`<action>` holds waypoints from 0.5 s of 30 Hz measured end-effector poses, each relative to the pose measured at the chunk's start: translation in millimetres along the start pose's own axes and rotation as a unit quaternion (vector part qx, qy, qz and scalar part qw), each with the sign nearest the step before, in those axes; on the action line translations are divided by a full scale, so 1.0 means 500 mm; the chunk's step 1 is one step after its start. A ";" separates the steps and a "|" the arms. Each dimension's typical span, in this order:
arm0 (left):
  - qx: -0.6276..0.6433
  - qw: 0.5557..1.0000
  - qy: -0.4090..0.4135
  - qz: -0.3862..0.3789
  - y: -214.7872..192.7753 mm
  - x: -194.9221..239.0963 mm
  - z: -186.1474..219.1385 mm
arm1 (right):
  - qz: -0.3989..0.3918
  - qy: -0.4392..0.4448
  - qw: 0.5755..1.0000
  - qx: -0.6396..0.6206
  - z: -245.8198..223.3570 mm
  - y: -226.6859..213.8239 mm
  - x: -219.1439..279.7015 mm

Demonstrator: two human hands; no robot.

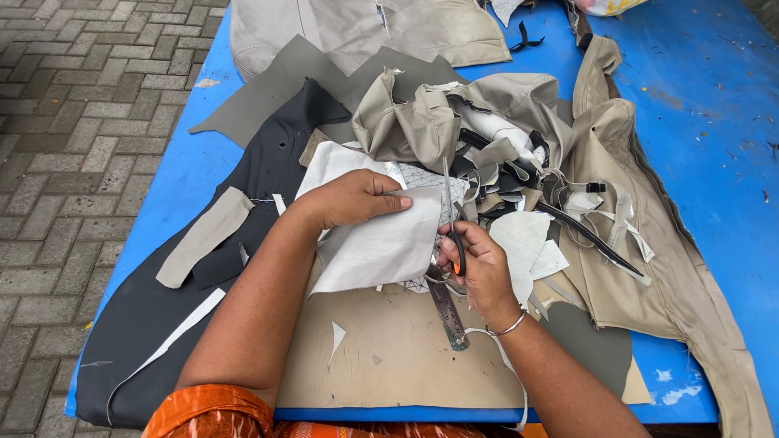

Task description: Marking and cutting leather pieces on a cutting table.

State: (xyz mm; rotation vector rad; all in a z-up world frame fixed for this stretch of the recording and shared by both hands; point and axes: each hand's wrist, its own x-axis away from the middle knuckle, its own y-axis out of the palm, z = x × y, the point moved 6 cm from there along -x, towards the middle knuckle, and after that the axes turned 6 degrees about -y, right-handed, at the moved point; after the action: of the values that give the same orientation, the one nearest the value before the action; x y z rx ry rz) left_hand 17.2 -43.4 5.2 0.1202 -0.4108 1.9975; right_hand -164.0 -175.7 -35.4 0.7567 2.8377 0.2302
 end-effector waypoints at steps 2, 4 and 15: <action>0.062 0.997 0.012 0.041 -0.049 -0.015 -0.016 | 0.011 -0.016 1.000 0.005 -0.008 -0.006 -0.009; 0.124 0.989 0.018 0.083 -0.077 0.023 0.006 | 0.022 -0.026 0.999 0.008 -0.009 -0.010 -0.011; -0.267 0.880 -0.034 0.391 -0.259 0.030 -0.104 | -0.020 -0.039 0.987 0.156 0.011 -0.015 -0.027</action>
State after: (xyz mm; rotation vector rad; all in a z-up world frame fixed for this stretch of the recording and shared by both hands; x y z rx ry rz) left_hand 130.5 38.4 -9.2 -0.3881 -1.1858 2.5727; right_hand -154.8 -188.4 -40.1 0.7446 2.8431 -0.2516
